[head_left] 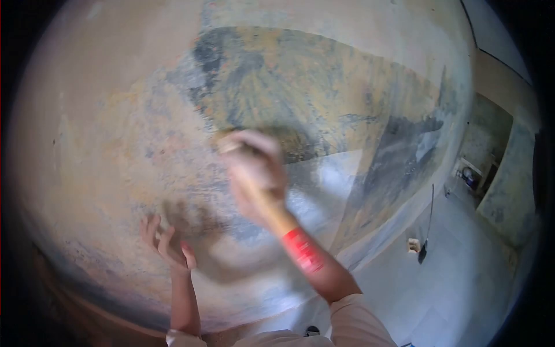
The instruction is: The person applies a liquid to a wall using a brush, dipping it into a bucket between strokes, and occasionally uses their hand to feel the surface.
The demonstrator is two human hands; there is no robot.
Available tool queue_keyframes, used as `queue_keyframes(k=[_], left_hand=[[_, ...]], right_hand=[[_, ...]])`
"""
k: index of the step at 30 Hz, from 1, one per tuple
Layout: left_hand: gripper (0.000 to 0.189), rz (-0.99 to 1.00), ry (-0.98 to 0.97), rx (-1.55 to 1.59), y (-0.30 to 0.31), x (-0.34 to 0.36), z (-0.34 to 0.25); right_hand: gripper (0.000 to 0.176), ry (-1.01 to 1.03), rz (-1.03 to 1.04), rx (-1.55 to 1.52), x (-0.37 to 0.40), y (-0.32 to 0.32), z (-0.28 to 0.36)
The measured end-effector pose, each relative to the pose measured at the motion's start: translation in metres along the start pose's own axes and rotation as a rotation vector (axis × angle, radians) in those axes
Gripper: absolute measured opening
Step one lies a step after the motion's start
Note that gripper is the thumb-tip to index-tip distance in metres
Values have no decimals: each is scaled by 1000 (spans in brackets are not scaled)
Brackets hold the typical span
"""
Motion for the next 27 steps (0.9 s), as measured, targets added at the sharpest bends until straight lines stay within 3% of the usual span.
queue_keyframes(k=[1,2,3,4,8,10,13,14,18,21,25,27], left_hand=[[38,-64,-48,35,3,-13,2],[37,-92,-52,68,3,-32,8],[37,-124,-57,101,2,-52,14],[37,-125,-28,106,-1,-72,21],[35,-140,72,161,-7,-117,18],[33,-110,35,128,-7,-115,18],[30,-88,35,114,-6,-115,18],[31,-97,27,128,-7,-114,18],[37,-68,12,142,-4,-117,17],[40,-26,-4,129,-3,-124,12],[40,-28,-83,109,5,-162,13],[40,-147,-235,40,13,-206,12]], right_hand=[[22,70,-22,159,-13,20,6],[22,-168,8,250,-20,35,-1],[23,-53,29,334,-30,45,-1],[23,-85,17,194,-40,48,-7],[22,112,70,227,-99,15,0],[21,183,-16,39,-127,-1,-8],[19,194,-152,-93,-157,-17,-9],[19,107,-139,-150,-161,-22,-6],[21,151,-157,-132,-144,-25,-6],[19,246,16,97,-91,-32,0],[16,-49,113,221,-30,-29,25],[15,27,63,211,-42,-29,26]])
Point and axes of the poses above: each hand's wrist, its own x-axis away from the middle knuckle, its own y-axis out of the back of the hand, z = x × y, the point moved 6 cm from there along -x, towards the middle knuckle, and after that the axes turned 5 degrees about -x, right-handed, at the moved point
